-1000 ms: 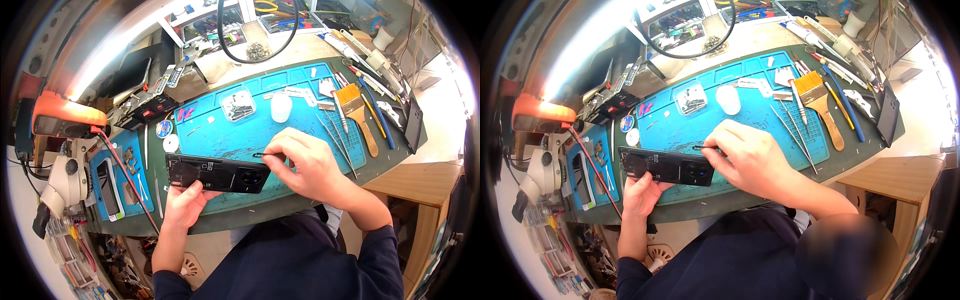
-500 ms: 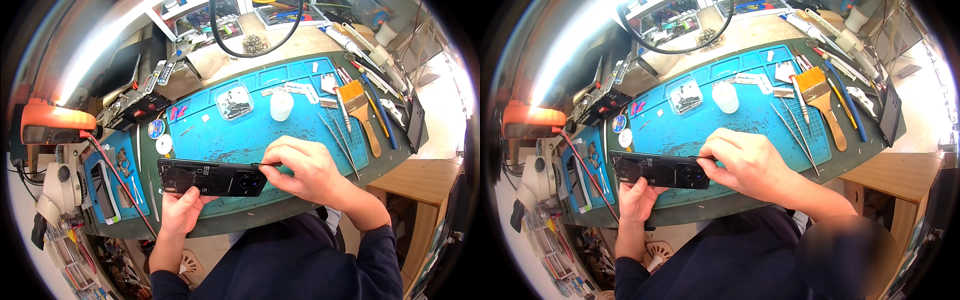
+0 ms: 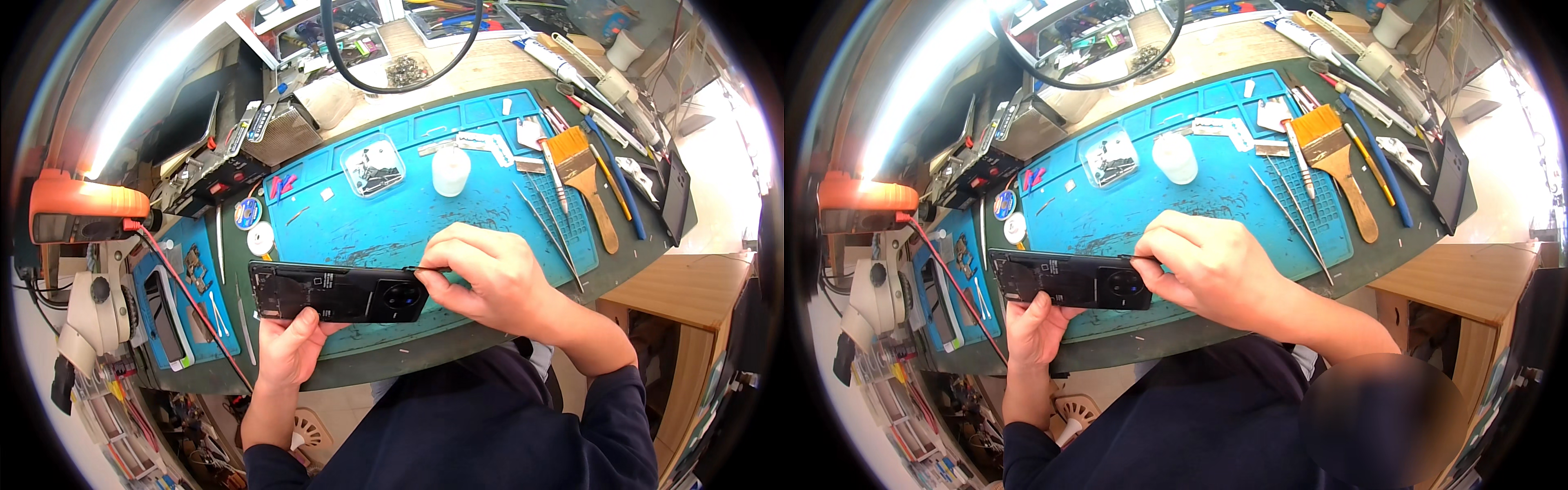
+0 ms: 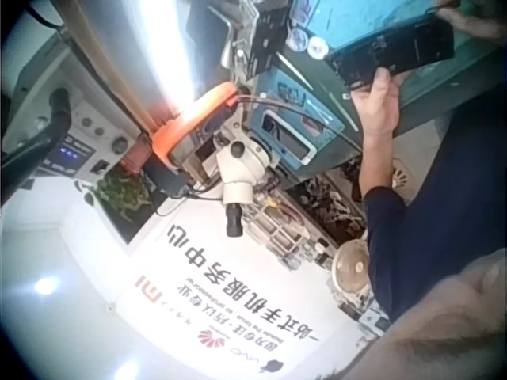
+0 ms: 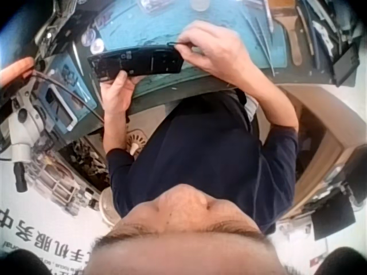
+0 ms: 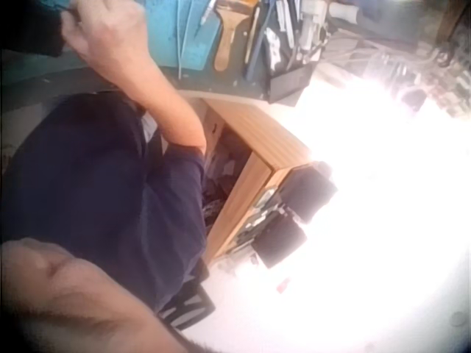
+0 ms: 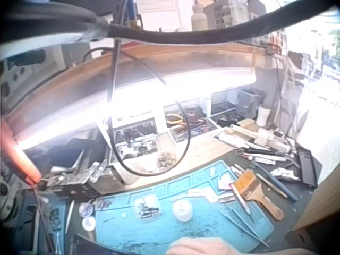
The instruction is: The person repairs a smartphone by applying adhesive to the internal frame and carefully placing small components. They use tweezers to position a small metal piece and a small orange tool to press down on the internal parts. The person also uses a liquid from a bottle to assist in the assembly process.
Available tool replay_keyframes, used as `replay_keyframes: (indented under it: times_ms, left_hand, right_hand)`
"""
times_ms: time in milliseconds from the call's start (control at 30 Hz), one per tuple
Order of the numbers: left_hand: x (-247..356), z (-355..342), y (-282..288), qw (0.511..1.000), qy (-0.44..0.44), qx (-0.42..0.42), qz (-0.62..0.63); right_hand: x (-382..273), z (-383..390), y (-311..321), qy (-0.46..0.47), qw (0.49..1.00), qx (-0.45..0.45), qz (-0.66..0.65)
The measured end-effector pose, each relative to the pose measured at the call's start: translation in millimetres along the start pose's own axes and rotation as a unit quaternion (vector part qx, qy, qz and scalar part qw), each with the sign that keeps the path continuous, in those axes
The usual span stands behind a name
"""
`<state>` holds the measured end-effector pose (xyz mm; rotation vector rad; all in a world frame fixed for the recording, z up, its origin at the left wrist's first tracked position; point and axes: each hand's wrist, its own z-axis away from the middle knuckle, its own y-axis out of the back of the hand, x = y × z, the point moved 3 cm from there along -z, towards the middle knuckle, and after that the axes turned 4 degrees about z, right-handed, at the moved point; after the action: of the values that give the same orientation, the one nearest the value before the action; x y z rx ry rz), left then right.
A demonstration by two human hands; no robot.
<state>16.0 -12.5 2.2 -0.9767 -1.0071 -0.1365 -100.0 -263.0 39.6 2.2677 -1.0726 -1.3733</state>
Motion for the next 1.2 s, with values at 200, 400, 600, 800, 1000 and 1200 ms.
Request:
replay_keyframes:
  times_ms: [200, 400, 600, 800, 1000, 1200]
  left_hand:
    - [-0.1, 0.6, 1.0, 1.0, -0.008, -0.004, -0.011]
    - [0.4, 1.3, 3.8, 0.999, -0.009, 0.002, -0.034]
    - [0.5, 0.5, 0.7, 0.999, -0.008, 0.001, -0.043]
    - [-0.1, 1.0, 2.6, 0.999, 0.002, 0.0, -0.043]
    - [-1.6, 2.1, 5.0, 0.999, 0.006, -0.002, -0.044]
    - [-2.4, -0.6, 3.6, 0.999, 0.001, 0.003, -0.044]
  right_hand:
    - [-3.4, 0.2, -1.1, 0.005, 1.0, 0.003, 0.021]
    - [-3.0, 0.0, -1.8, 0.007, 1.0, 0.003, 0.02]
    - [-0.4, 2.3, -5.7, 0.028, 0.999, 0.023, 0.016]
    - [0.6, 4.1, -10.5, 0.032, 0.999, 0.035, 0.015]
    - [2.8, 2.5, -14.6, 0.014, 0.999, 0.037, -0.029]
    - [10.4, 3.6, -13.3, -0.062, 0.994, 0.001, -0.091]
